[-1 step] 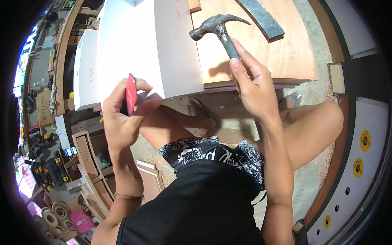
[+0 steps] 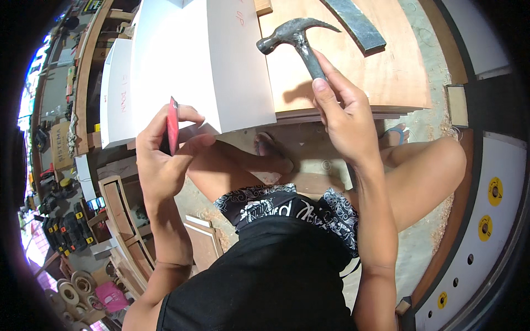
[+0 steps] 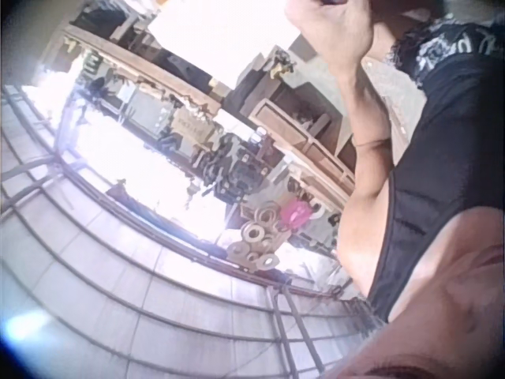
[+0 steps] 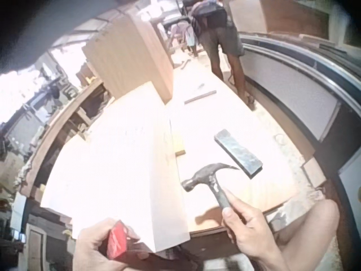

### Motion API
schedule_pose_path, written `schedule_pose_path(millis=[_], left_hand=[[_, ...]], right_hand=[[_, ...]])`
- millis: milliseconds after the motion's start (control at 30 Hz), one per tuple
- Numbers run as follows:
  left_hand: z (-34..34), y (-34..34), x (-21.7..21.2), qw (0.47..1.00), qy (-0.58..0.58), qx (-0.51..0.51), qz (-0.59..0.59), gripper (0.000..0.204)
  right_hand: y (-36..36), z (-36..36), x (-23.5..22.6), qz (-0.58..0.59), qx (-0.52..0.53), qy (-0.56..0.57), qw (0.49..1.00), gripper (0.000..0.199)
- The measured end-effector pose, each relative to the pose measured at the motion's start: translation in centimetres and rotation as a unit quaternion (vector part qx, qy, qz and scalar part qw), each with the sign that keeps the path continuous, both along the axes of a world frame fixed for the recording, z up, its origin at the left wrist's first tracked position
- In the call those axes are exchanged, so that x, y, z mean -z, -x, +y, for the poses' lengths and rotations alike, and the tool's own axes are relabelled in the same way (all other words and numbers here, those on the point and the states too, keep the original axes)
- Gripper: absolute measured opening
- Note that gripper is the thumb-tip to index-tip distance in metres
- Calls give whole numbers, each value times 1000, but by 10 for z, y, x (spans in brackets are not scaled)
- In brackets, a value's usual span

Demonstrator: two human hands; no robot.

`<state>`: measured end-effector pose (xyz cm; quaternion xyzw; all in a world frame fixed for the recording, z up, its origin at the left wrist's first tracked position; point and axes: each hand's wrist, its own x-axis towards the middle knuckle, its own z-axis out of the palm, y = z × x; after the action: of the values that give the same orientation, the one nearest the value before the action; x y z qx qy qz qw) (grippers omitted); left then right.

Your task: The person assembles a white wooden box by sanding edges and hammering nails. They use a sanding block to smooth the edges and a hammer to drive nails into the box structure.

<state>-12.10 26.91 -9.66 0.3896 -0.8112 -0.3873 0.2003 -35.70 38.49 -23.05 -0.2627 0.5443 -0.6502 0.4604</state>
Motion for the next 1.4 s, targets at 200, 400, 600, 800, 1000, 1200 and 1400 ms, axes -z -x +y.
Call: schedule_pose_path(millis=[200,400,600,800,1000,1200,1400], left_hand=[[-9,17,-38,983,-142,-25,-114,31],[-62,24,-48,931,-288,62,-218,21],[-79,24,-40,927,-271,118,-229,20],[-85,19,-21,931,-324,112,-129,32],[-110,3,-24,969,-79,167,-167,23],[-114,-7,8,979,-56,178,-86,30],[-114,-11,32,972,150,140,-117,23]], right_hand=[[4,11,11,-70,13,-24,997,57],[9,18,19,-101,26,-42,994,58],[7,23,17,-82,18,-54,995,59],[4,39,-9,91,-16,77,993,64],[0,39,-115,439,-63,78,893,48],[-28,35,-171,613,-60,35,787,55],[-44,36,-192,665,-133,-45,734,58]])
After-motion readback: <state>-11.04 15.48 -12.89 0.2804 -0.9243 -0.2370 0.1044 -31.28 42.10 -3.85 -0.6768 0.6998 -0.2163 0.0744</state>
